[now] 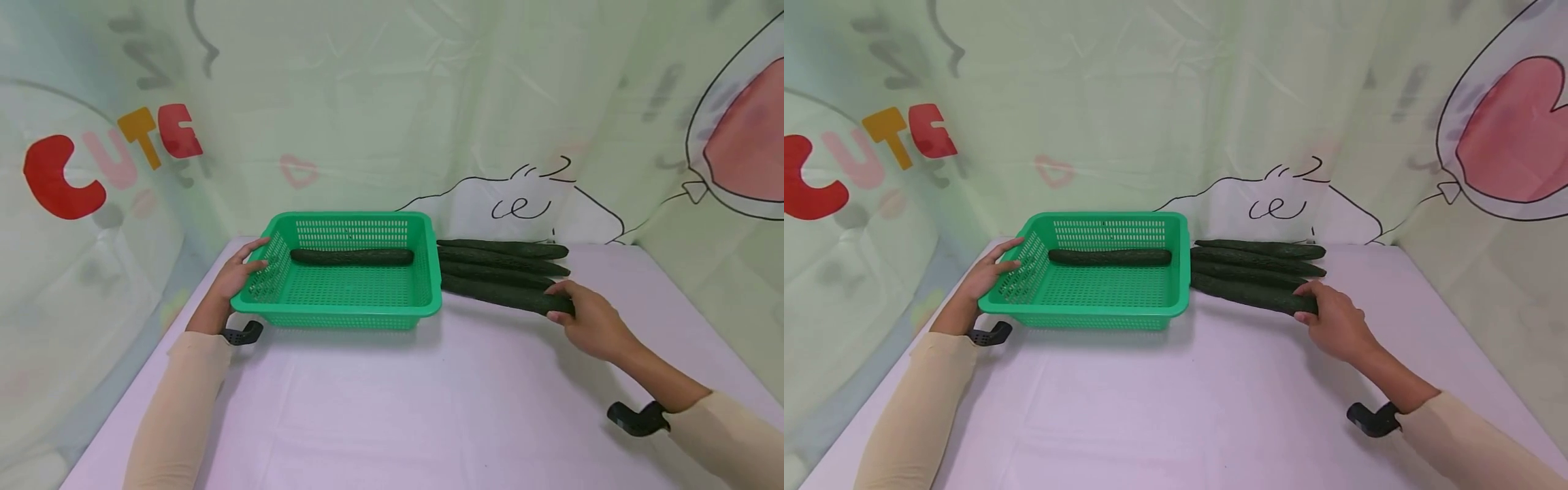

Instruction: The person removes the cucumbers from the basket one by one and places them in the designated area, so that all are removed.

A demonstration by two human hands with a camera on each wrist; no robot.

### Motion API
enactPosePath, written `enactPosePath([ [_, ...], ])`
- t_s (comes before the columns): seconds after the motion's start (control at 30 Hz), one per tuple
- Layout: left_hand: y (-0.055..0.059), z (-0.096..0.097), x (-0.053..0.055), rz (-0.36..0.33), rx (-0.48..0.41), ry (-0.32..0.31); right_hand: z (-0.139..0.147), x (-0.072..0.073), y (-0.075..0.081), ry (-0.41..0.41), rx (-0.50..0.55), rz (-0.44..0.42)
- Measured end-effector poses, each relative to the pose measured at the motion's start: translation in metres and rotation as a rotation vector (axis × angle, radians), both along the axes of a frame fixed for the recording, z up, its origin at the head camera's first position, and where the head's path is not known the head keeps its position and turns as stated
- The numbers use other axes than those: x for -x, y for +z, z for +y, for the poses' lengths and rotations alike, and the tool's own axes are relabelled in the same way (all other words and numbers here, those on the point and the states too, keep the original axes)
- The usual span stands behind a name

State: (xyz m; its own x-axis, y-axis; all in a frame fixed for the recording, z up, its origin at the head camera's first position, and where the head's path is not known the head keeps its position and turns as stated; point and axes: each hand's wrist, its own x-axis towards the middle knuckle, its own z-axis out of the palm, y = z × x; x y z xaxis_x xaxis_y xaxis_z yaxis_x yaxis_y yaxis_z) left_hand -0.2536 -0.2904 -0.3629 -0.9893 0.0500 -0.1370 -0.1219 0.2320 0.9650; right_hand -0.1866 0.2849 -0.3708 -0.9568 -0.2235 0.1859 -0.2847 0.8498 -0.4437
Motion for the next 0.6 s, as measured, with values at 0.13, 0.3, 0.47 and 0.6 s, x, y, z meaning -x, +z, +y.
enactPosePath([
  [0.13,0.000,0.001,0.000,-0.004,0.000,-0.002,-0.011,0.005,-0.006,0.026,-0.020,-0.014],
  [0.3,-0.002,0.000,0.000,-0.005,-0.003,-0.003,-0.025,0.015,-0.011,0.024,-0.033,-0.015],
  [0.47,-0.001,0.001,-0.001,-0.006,-0.002,0.000,-0.028,0.023,-0.017,0.010,-0.061,0.002],
  [0.6,0.001,0.001,-0.001,0.006,0.004,0.001,-0.026,0.030,-0.023,0.028,-0.078,0.032],
])
